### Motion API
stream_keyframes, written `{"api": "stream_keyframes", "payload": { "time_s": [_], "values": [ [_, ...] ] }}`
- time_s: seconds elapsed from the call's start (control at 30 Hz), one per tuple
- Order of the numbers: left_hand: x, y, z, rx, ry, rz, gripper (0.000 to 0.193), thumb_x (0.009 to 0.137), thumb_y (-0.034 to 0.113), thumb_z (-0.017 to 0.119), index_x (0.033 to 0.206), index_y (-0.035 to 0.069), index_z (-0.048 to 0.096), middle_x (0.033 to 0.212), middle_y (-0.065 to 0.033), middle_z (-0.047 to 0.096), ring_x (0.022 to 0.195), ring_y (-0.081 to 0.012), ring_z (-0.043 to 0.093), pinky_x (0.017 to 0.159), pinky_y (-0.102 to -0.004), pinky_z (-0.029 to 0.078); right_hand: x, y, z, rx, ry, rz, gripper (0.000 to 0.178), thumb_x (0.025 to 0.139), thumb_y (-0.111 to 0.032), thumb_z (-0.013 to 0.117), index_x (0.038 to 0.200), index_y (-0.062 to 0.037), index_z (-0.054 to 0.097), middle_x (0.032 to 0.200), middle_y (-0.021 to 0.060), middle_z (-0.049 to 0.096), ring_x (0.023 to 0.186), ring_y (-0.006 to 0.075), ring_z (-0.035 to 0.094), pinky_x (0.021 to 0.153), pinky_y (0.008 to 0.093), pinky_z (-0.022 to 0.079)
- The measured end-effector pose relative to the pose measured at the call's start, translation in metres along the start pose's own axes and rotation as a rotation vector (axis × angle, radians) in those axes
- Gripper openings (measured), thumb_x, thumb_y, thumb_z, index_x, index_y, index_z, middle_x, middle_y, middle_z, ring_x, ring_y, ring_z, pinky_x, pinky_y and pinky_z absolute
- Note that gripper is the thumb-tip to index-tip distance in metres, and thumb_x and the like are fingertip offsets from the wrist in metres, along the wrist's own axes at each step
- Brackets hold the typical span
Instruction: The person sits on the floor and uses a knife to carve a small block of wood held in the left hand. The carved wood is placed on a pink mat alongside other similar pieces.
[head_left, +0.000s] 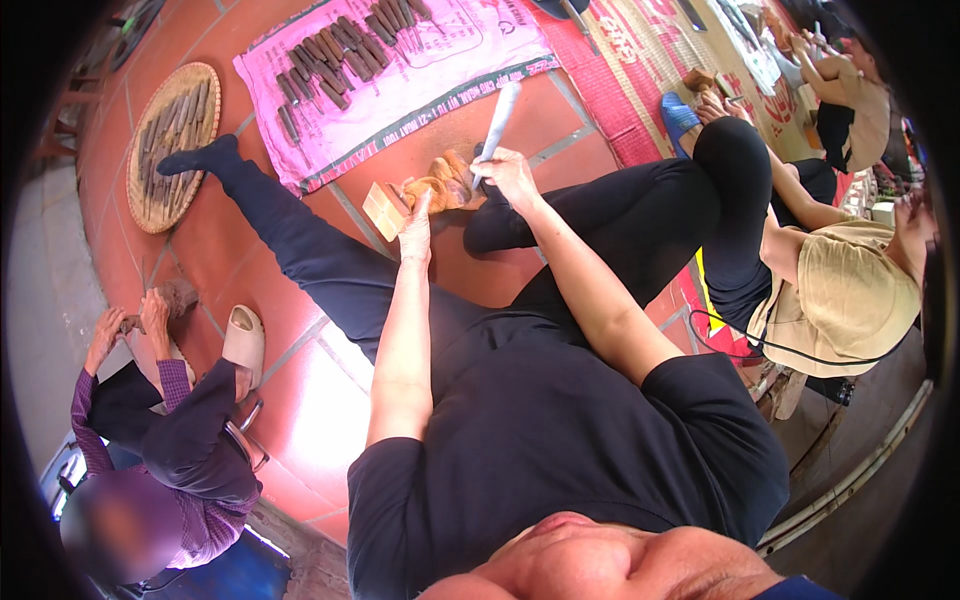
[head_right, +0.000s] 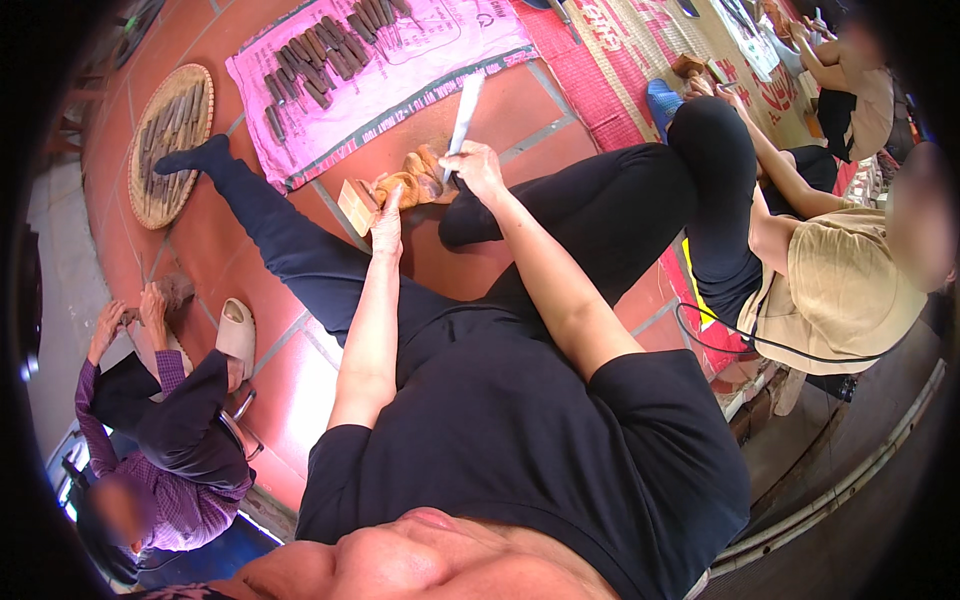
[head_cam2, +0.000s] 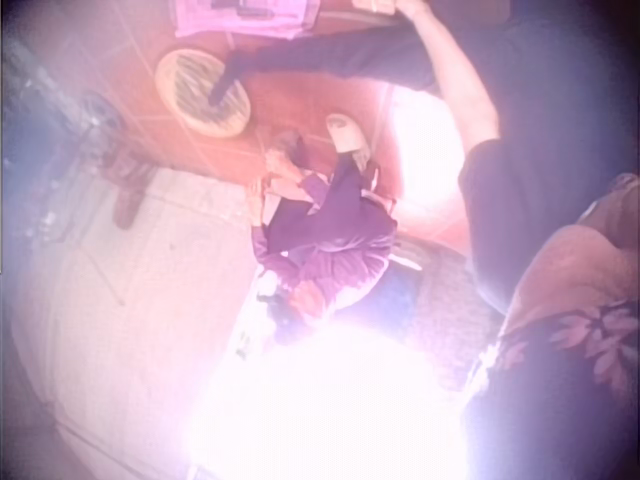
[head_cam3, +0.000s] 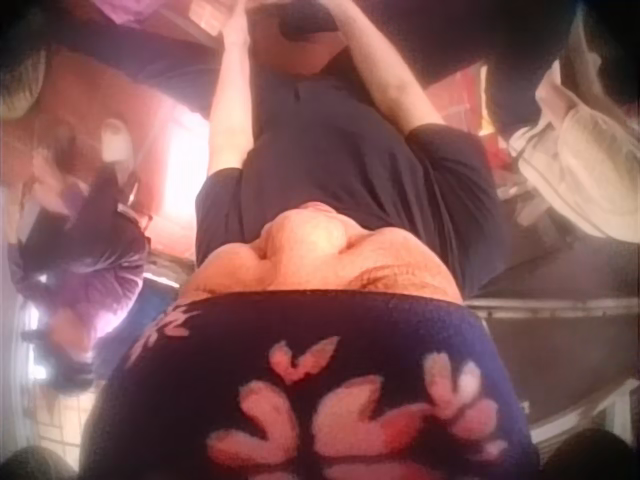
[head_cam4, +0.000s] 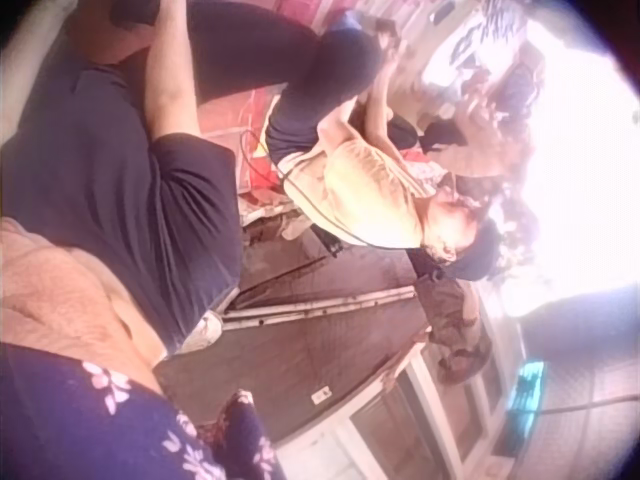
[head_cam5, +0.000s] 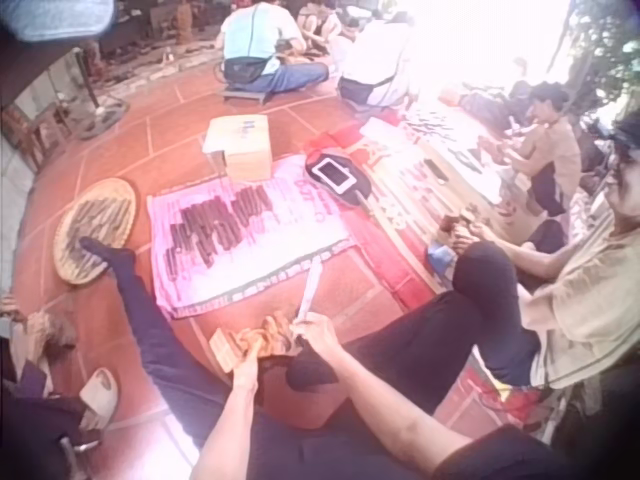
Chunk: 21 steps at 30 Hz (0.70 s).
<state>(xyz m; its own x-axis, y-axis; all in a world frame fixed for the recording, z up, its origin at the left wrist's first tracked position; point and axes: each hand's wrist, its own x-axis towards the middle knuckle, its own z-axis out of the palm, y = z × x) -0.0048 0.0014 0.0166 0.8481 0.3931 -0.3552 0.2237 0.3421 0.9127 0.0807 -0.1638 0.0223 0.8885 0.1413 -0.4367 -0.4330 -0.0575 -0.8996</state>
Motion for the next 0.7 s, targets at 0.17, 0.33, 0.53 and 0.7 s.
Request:
{"api": "stream_keyframes", "payload": {
  "time_s": [0.17,0.33,0.53,0.7],
  "values": [
    [-0.001,0.001,0.002,-0.021,-0.011,-0.001,0.049,0.083,0.017,0.065,0.125,0.006,0.043,0.116,-0.005,0.049,0.108,-0.0146,0.046,0.094,-0.0311,0.038,0.001,0.002,-0.001,0.099,0.116,-0.004,0.012,0.074,-0.01,0.068,0.084,-0.0035,0.066,0.07,-0.0006,0.061,0.061,0.0093,0.055,0.056,0.0238,0.045],
    [0.0,-0.002,0.0,0.013,0.014,0.02,0.048,0.083,0.018,0.065,0.124,0.006,0.044,0.115,-0.0049,0.049,0.106,-0.0142,0.047,0.093,-0.0309,0.039,0.002,0.002,-0.001,0.121,0.05,-0.051,0.012,0.076,-0.014,0.067,0.085,-0.0055,0.065,0.073,-0.0008,0.061,0.064,0.0075,0.057,0.057,0.0219,0.046],
    [0.004,-0.01,-0.003,-0.006,0.006,0.024,0.047,0.082,0.017,0.066,0.123,0.006,0.045,0.115,-0.0054,0.049,0.105,-0.0147,0.047,0.092,-0.0306,0.04,0.007,0.017,0.001,0.29,0.129,-0.029,0.01,0.077,-0.012,0.067,0.085,-0.0067,0.064,0.073,0.0,0.063,0.066,0.0082,0.059,0.057,0.0208,0.046],
    [0.005,-0.012,-0.003,-0.053,-0.01,0.034,0.048,0.083,0.016,0.065,0.124,0.005,0.044,0.116,-0.0063,0.049,0.106,-0.0153,0.048,0.093,-0.0314,0.04,0.005,0.004,0.001,0.239,0.122,-0.018,0.011,0.077,-0.013,0.067,0.086,-0.0064,0.064,0.077,0.0008,0.063,0.068,0.0086,0.06,0.057,0.0201,0.046]
  ]
}}
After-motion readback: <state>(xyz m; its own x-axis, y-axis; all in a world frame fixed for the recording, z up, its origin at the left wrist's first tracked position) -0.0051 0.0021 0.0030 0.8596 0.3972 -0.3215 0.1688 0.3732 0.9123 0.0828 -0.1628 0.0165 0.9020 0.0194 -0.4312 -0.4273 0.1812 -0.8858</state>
